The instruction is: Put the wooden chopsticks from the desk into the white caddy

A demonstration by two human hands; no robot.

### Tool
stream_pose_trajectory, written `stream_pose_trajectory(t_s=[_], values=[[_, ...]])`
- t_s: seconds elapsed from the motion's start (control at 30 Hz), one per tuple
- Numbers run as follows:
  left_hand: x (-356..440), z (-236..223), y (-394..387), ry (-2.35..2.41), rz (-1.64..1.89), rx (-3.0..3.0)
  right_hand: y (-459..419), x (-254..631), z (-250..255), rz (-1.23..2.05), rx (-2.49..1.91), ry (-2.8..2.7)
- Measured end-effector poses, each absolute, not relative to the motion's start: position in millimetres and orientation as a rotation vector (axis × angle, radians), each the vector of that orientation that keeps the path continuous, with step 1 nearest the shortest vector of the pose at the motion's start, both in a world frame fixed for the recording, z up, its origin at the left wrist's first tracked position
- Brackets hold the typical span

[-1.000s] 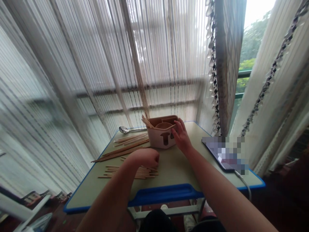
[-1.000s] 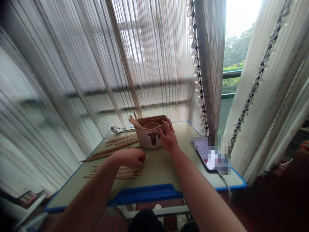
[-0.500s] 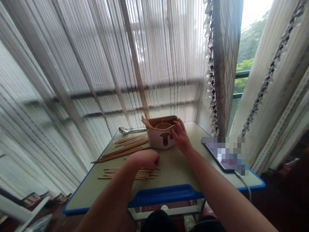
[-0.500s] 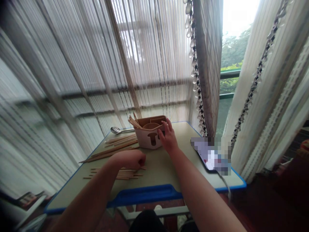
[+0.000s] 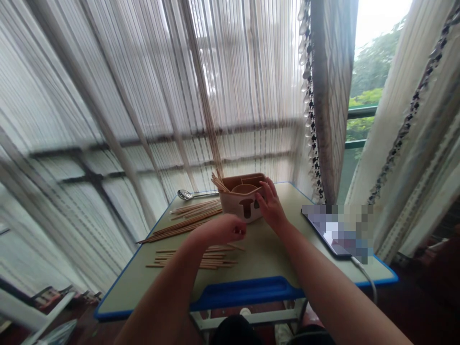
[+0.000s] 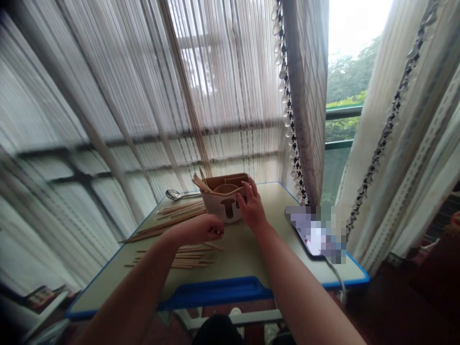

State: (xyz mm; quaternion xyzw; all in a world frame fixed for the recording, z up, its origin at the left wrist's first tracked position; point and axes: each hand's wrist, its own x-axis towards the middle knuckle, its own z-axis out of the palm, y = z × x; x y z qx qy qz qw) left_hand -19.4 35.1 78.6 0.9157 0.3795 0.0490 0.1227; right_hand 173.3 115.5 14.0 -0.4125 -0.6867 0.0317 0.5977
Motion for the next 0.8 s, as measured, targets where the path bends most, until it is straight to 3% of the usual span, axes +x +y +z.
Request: stream_pose_trajectory(t_s=[0.23, 0.33, 0.6, 0.8], values=[[-23.5, 104.2, 25.2, 0.766, 1.455, 1.965, 120.2, 171.8, 11.2, 0.064, -0.929, -1.594], [-25.9, 109.4, 29.5, 0.604, 1.821, 1.603, 121.4, 171.2, 10.1, 0.061, -0.916, -1.587], [-46.5, 107.0, 56.8, 0.878, 2.361, 1.543, 119.8, 172.6, 10.1, 0.075, -0.937, -1.605], [-54.0, 100.1, 62.6, 1.270, 2.324, 1.872, 120.9, 172.3, 9.9, 0.070, -0.941, -1.601]])
